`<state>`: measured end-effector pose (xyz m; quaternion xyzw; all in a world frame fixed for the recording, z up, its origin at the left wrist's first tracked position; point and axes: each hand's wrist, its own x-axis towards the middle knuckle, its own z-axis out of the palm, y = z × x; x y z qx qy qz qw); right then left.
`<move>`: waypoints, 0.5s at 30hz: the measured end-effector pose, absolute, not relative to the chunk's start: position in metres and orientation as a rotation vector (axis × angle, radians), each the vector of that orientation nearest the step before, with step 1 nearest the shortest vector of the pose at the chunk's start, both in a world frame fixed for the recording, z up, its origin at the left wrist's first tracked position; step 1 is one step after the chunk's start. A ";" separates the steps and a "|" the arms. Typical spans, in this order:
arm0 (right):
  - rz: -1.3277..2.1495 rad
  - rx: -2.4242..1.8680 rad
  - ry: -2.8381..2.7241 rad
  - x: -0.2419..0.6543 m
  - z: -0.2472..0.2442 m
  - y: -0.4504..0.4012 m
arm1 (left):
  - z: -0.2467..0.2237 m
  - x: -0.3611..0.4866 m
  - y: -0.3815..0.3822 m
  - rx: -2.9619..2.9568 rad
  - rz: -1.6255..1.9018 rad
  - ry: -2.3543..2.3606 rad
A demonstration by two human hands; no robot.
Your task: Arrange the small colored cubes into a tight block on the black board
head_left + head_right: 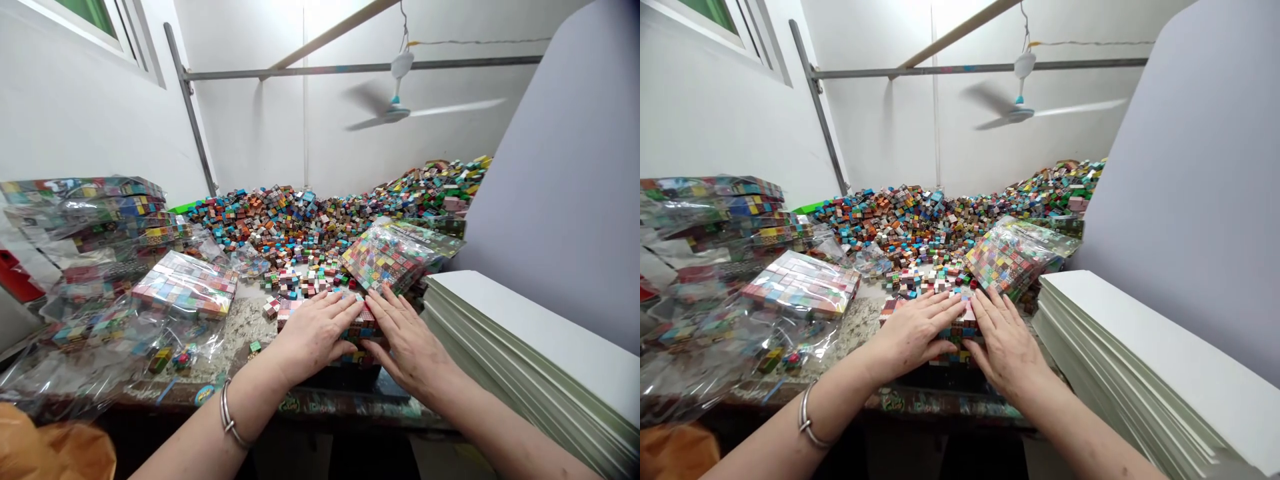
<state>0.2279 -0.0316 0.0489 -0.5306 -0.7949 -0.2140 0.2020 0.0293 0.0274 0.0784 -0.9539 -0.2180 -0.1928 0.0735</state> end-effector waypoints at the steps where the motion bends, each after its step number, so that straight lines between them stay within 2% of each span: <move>1: -0.583 -1.495 -2.220 0.228 0.049 -0.032 | 0.078 0.030 0.027 -2.859 -0.586 -0.658; 8: -0.330 -1.591 -2.215 0.227 0.061 -0.018 | 0.076 0.032 0.027 -2.823 -0.613 -0.667; 15: -0.162 -1.289 -2.199 0.226 0.068 -0.005 | 0.075 0.031 0.028 -2.824 -0.651 -0.650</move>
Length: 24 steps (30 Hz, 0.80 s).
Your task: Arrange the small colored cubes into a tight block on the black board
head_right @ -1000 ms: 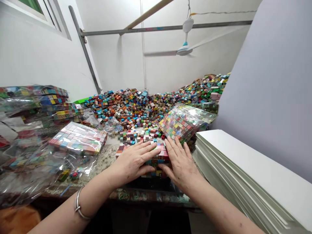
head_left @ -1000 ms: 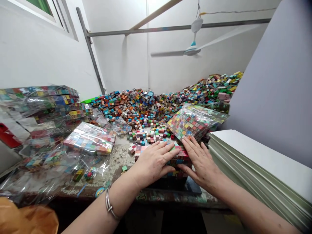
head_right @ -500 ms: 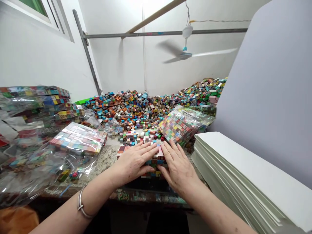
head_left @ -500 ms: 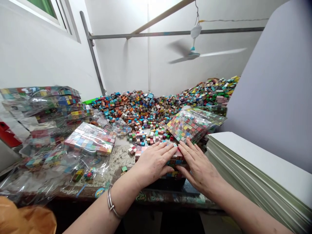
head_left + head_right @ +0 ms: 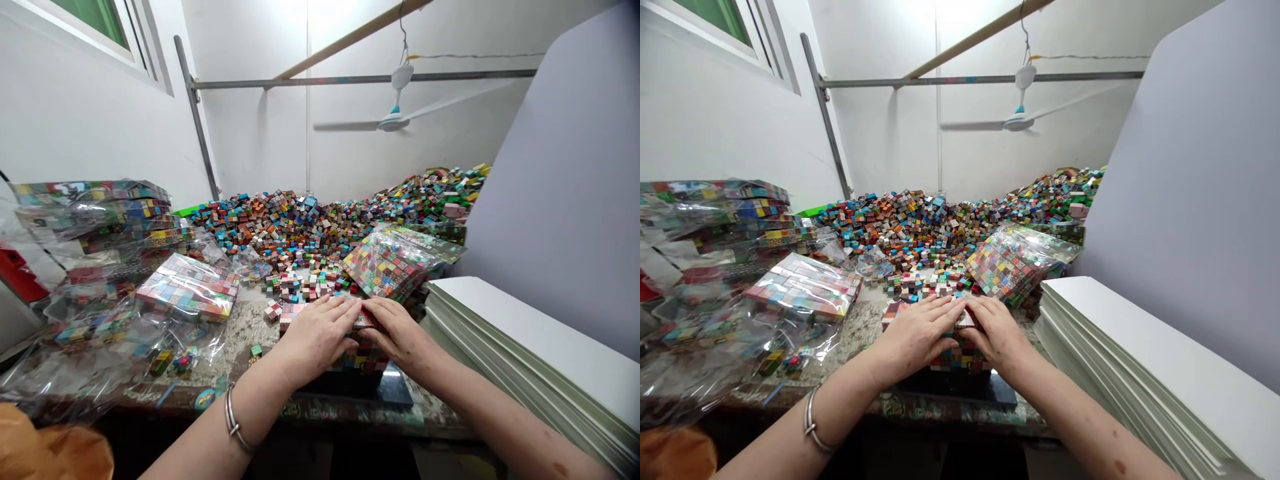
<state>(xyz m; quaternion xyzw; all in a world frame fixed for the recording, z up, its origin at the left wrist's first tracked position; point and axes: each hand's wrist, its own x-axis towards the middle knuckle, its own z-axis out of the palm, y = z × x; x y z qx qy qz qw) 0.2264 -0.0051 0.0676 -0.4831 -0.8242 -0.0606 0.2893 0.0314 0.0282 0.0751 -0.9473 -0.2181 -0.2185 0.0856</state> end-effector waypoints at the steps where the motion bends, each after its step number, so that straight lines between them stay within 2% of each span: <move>1: -0.153 -1.288 -2.185 0.226 0.068 -0.005 | 0.075 0.031 0.028 -2.829 -0.655 -0.649; 11: 0.001 -1.419 -2.021 0.225 0.065 -0.015 | 0.074 0.031 0.028 -2.838 -0.628 -0.672; 15: 0.311 -1.619 -1.578 0.231 0.068 -0.030 | 0.076 0.030 0.027 -2.852 -0.632 -0.680; 19: 0.705 -1.583 -1.206 0.226 0.065 -0.040 | 0.075 0.031 0.029 -2.860 -0.656 -0.681; 24: 0.758 -1.546 -1.163 0.211 0.055 -0.040 | 0.075 0.032 0.028 -2.845 -0.637 -0.686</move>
